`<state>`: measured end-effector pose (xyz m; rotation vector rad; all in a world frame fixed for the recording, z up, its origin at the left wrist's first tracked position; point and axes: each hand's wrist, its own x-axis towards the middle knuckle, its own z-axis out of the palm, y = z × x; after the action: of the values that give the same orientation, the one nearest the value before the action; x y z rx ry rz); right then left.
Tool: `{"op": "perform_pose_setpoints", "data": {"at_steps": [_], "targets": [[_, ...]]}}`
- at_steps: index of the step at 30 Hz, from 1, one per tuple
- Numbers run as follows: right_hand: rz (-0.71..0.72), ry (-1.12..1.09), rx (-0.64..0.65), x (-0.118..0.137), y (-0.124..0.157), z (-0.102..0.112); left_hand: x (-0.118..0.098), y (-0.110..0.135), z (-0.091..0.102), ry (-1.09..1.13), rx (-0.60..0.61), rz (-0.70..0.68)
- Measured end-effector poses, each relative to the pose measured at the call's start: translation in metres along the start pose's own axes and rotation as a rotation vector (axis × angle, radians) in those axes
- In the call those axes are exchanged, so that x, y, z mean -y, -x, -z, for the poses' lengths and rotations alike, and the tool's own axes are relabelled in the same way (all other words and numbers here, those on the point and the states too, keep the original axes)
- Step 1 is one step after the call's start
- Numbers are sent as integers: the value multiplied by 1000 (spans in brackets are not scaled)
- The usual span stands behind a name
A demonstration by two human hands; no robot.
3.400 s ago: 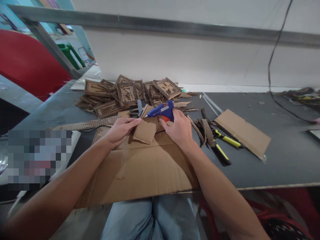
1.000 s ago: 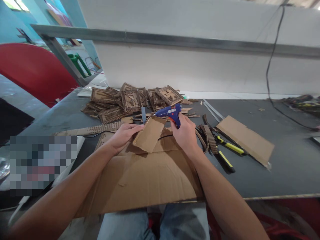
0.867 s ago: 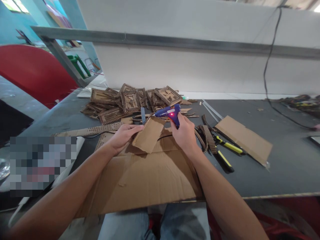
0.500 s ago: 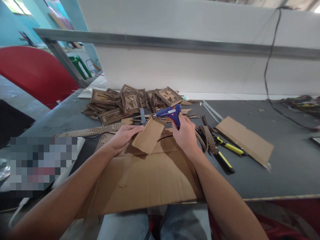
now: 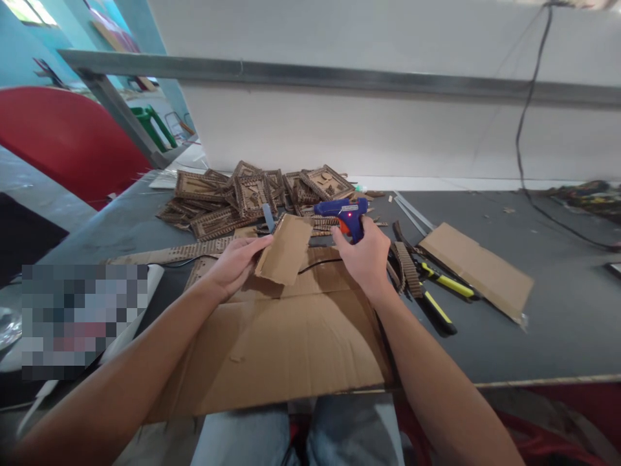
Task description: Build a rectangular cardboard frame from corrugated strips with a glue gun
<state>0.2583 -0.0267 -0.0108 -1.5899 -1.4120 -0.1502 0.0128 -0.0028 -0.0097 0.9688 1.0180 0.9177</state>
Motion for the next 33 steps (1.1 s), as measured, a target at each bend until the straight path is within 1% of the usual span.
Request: {"op": "perform_pose_setpoints", "data": {"at_steps": [2,4,7,10,15,18,22,26,33], "targets": [[24,-29,22,3,1,0,-1,-1,-1,31,4,-1],[66,-43,70,5,3,-1,-2,-1,-1,47,11,-11],[124,-45,130,8,7,-3,-1,-2,-1,39,12,-22],[185,-56,155,10,8,-3,0,-2,0,14,-1,-25],[363,-83,195,13,11,-1,0,-2,-1,52,13,-27],[434,-106,224,14,13,-1,-2,-2,-1,55,20,-31],[458,-132,239,14,15,-3,-3,-1,-1,29,35,-34],[449,-145,279,14,16,-4,-3,-1,-1,11,41,-39],[498,-196,354,10,16,-5,-4,-1,-1,31,45,-46]]}}
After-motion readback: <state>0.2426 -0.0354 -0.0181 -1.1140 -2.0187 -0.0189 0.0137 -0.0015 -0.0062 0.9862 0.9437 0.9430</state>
